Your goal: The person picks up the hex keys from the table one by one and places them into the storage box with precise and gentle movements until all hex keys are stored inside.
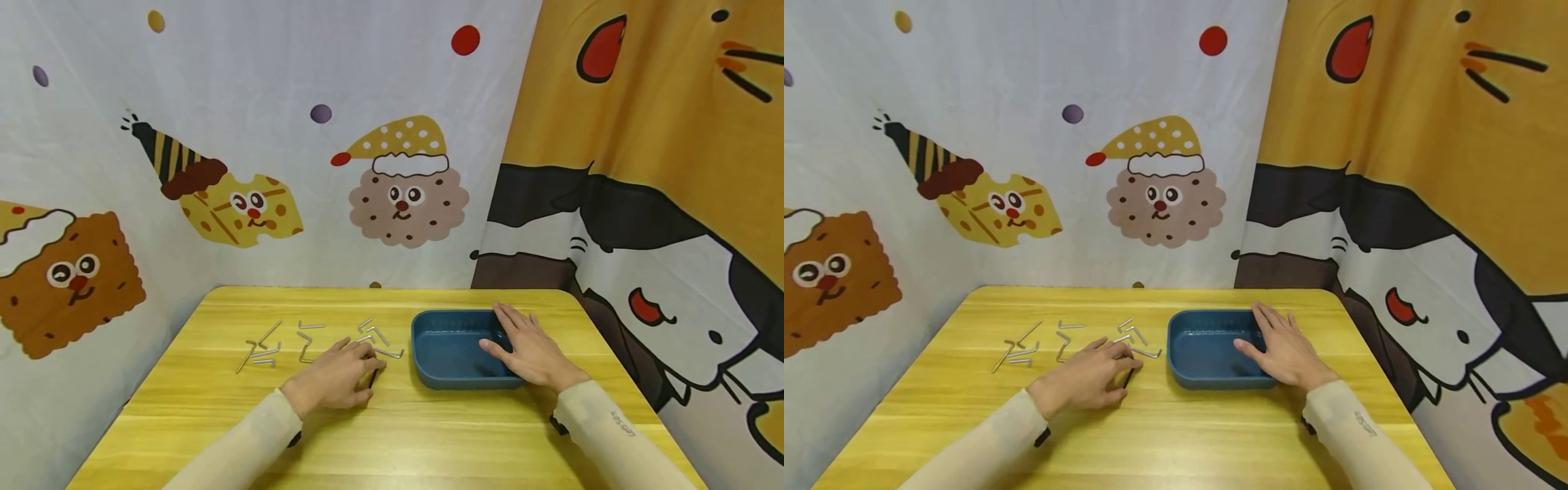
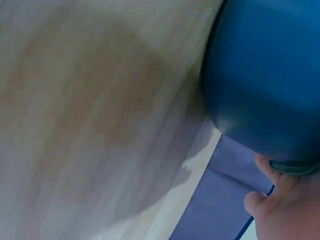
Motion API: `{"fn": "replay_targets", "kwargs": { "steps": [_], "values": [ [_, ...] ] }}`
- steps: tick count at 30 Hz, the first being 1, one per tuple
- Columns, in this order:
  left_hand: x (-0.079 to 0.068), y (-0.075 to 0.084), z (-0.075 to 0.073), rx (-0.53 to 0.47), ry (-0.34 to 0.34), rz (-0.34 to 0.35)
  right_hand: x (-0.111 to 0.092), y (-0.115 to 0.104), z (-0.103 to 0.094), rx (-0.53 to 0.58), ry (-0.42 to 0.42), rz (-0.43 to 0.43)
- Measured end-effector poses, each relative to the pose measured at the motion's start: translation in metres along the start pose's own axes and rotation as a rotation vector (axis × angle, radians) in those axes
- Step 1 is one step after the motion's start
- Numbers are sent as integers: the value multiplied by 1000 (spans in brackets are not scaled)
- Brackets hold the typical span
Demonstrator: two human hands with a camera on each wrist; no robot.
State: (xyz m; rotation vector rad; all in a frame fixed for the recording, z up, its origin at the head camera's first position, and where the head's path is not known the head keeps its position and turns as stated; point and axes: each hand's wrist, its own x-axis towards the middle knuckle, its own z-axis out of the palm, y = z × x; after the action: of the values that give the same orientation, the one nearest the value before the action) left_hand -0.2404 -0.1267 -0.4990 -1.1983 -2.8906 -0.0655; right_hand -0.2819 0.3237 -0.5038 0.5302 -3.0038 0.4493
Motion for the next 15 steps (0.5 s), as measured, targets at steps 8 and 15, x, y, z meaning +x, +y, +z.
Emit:
{"fn": "replay_targets", "kwargs": {
  "steps": [8,15],
  "values": [
    [2,0,-1,17,-9,-13,3,5,-4,-22,-2,-8],
    [3,1,-2,30,12,-25,2,4,-1,-14,9,-5]
  ]
}}
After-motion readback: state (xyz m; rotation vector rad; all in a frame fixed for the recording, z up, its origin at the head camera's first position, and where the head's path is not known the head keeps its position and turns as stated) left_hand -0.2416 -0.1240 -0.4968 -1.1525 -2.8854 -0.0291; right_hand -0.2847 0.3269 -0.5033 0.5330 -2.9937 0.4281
